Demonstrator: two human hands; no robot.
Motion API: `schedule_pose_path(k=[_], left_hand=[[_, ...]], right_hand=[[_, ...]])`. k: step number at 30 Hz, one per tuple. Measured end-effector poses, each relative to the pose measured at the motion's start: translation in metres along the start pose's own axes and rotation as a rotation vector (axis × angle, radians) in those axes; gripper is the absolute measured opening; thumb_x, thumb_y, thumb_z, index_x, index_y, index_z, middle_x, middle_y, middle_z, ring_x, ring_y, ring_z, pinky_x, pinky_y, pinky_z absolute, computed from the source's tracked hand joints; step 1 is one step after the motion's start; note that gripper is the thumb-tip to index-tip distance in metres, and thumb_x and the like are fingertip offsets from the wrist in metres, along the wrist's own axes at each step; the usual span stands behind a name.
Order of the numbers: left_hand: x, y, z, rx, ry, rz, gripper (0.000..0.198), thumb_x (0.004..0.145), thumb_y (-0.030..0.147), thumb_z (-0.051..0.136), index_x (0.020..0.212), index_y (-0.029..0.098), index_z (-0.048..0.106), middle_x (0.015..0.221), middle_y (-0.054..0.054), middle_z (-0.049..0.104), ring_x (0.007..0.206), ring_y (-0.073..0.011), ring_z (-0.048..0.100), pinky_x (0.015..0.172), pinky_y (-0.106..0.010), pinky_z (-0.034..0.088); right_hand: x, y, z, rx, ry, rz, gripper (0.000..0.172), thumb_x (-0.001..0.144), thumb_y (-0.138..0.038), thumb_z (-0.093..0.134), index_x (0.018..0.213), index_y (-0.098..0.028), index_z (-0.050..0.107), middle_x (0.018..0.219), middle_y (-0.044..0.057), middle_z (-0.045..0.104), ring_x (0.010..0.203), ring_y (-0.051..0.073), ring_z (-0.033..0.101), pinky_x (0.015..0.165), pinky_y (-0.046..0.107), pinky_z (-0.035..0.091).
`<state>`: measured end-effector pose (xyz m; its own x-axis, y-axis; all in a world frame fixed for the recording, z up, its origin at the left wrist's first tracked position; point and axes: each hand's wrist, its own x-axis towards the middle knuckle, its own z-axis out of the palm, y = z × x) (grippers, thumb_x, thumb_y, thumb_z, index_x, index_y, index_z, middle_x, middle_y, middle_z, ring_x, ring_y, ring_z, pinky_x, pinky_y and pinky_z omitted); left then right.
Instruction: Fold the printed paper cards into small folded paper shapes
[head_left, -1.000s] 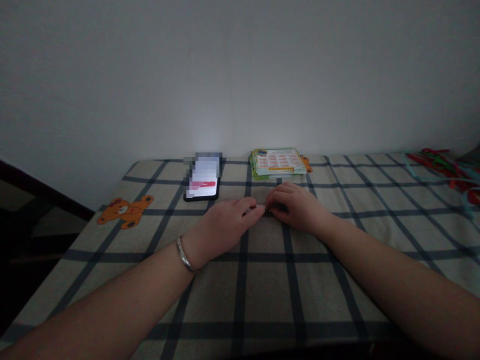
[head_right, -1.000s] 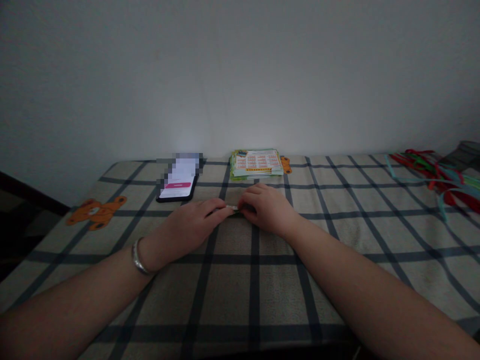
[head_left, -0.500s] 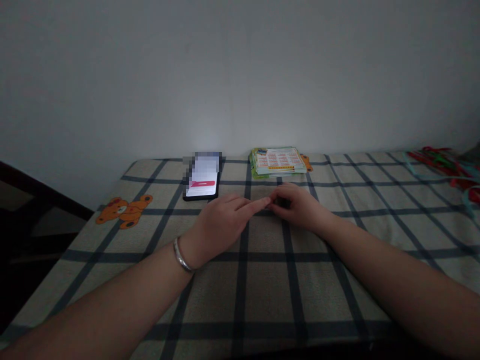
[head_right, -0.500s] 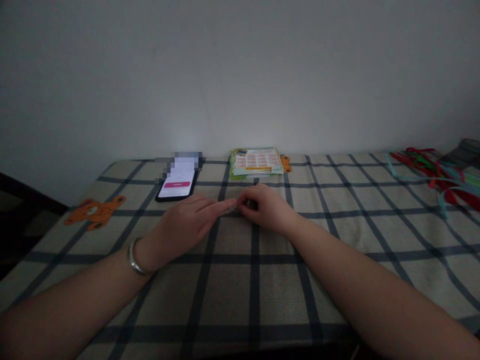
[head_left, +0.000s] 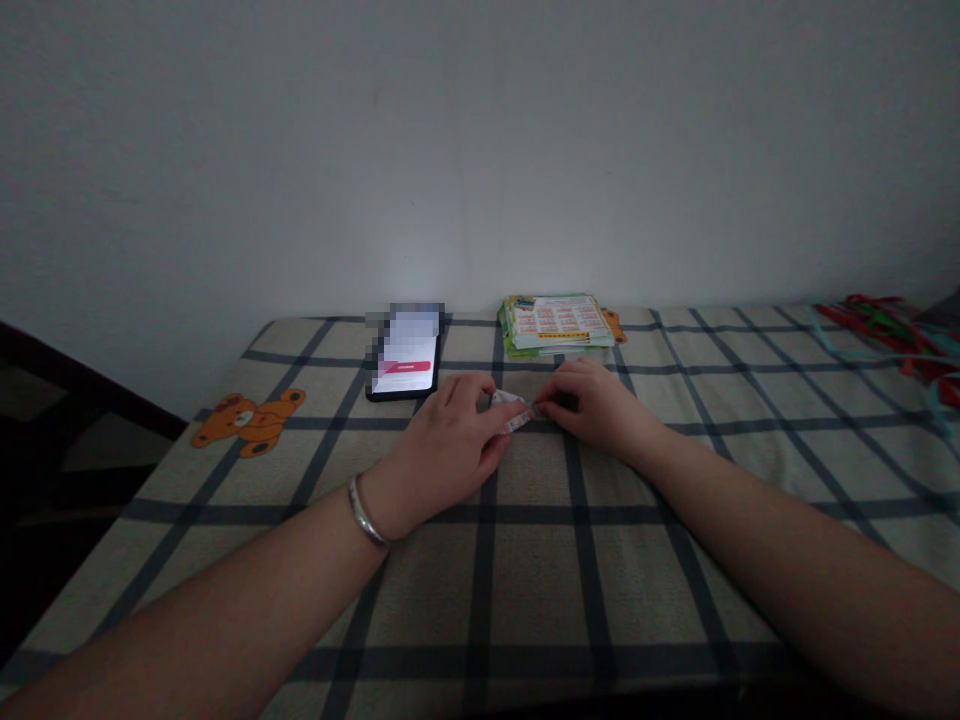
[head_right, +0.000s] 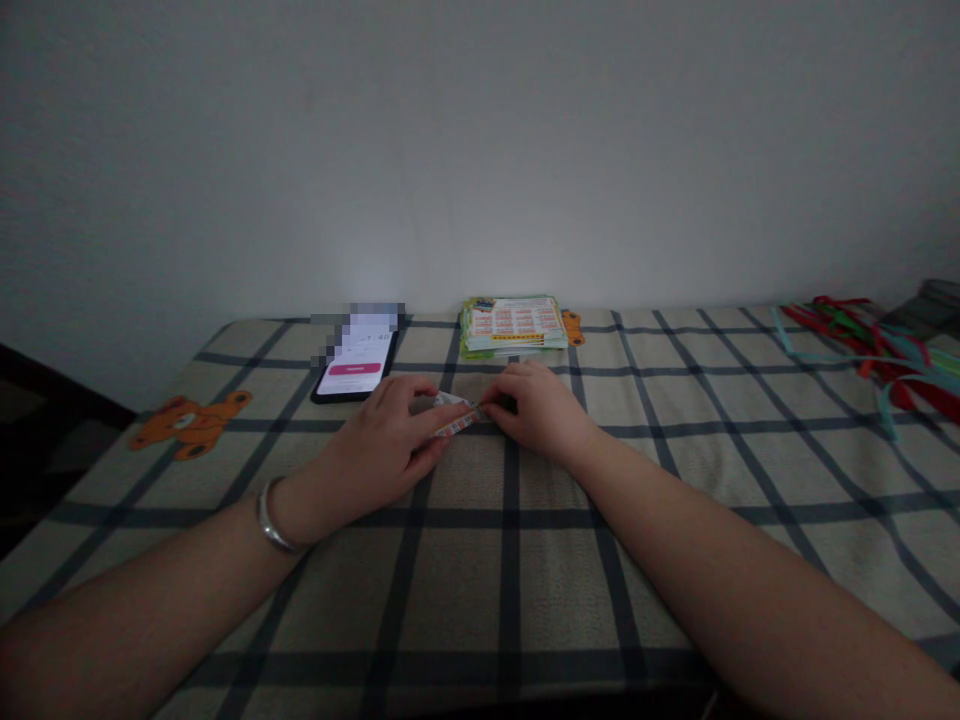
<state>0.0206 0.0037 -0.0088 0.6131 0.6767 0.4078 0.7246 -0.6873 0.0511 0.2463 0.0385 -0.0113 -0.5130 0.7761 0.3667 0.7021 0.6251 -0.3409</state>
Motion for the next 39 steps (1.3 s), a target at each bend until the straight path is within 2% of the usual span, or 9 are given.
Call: schedule_pose_path(k=[4,8,17,25,32,39], left_hand=[[-0.001,0.0,0.003,0.051,-0.008,0.083,0.032,0.092,0.023,0.05,0.122,0.019,0.06,0.124,-0.011,0.053,0.119,-0.0273,0.045,0.104,-0.045,0.041],[0.001,-0.002,0.006,0.039,-0.063,0.18,0.035,0.093,0.023,0.047,0.127,0.016,0.055,0.125,-0.007,0.058,0.123,-0.0265,0.043,0.107,-0.046,0.04],[0.005,0.006,-0.002,0.03,-0.136,0.127,0.031,0.092,0.023,0.05,0.121,0.015,0.058,0.121,-0.008,0.061,0.113,-0.0243,0.051,0.099,-0.044,0.044],[0.004,0.006,-0.002,0.045,-0.139,0.128,0.033,0.093,0.025,0.047,0.123,0.015,0.056,0.122,-0.008,0.059,0.115,-0.0251,0.05,0.101,-0.044,0.041],[0.005,0.009,0.001,0.065,-0.149,0.106,0.038,0.093,0.028,0.046,0.128,0.015,0.053,0.124,-0.01,0.055,0.116,-0.0267,0.047,0.101,-0.046,0.04],[0.008,0.011,0.001,0.062,-0.156,0.092,0.037,0.091,0.028,0.047,0.125,0.013,0.054,0.121,-0.012,0.056,0.116,-0.0277,0.046,0.101,-0.045,0.041]], right_hand=[[0.0,-0.003,0.0,-0.025,0.009,0.012,0.006,0.082,-0.019,0.063,0.077,-0.017,0.066,0.081,0.004,0.064,0.082,0.018,0.056,0.075,0.03,0.043],[0.0,-0.006,-0.001,-0.063,0.006,0.01,0.007,0.082,-0.018,0.063,0.075,-0.017,0.065,0.081,0.005,0.063,0.082,0.018,0.056,0.074,0.03,0.043],[0.0,-0.009,-0.004,-0.189,-0.049,-0.057,0.009,0.084,-0.02,0.062,0.079,-0.017,0.069,0.083,0.004,0.064,0.084,0.019,0.056,0.075,0.03,0.043],[-0.003,-0.009,-0.01,-0.299,-0.115,-0.14,0.013,0.086,-0.023,0.059,0.086,-0.022,0.071,0.087,0.002,0.066,0.082,0.018,0.057,0.07,0.03,0.039],[-0.002,-0.015,-0.015,-0.4,-0.166,-0.156,0.018,0.09,-0.025,0.054,0.084,-0.019,0.07,0.087,0.005,0.067,0.084,0.02,0.058,0.07,0.031,0.039],[-0.004,-0.016,-0.016,-0.416,-0.143,-0.17,0.019,0.091,-0.025,0.053,0.091,-0.019,0.072,0.092,0.005,0.069,0.086,0.02,0.059,0.071,0.032,0.04]])
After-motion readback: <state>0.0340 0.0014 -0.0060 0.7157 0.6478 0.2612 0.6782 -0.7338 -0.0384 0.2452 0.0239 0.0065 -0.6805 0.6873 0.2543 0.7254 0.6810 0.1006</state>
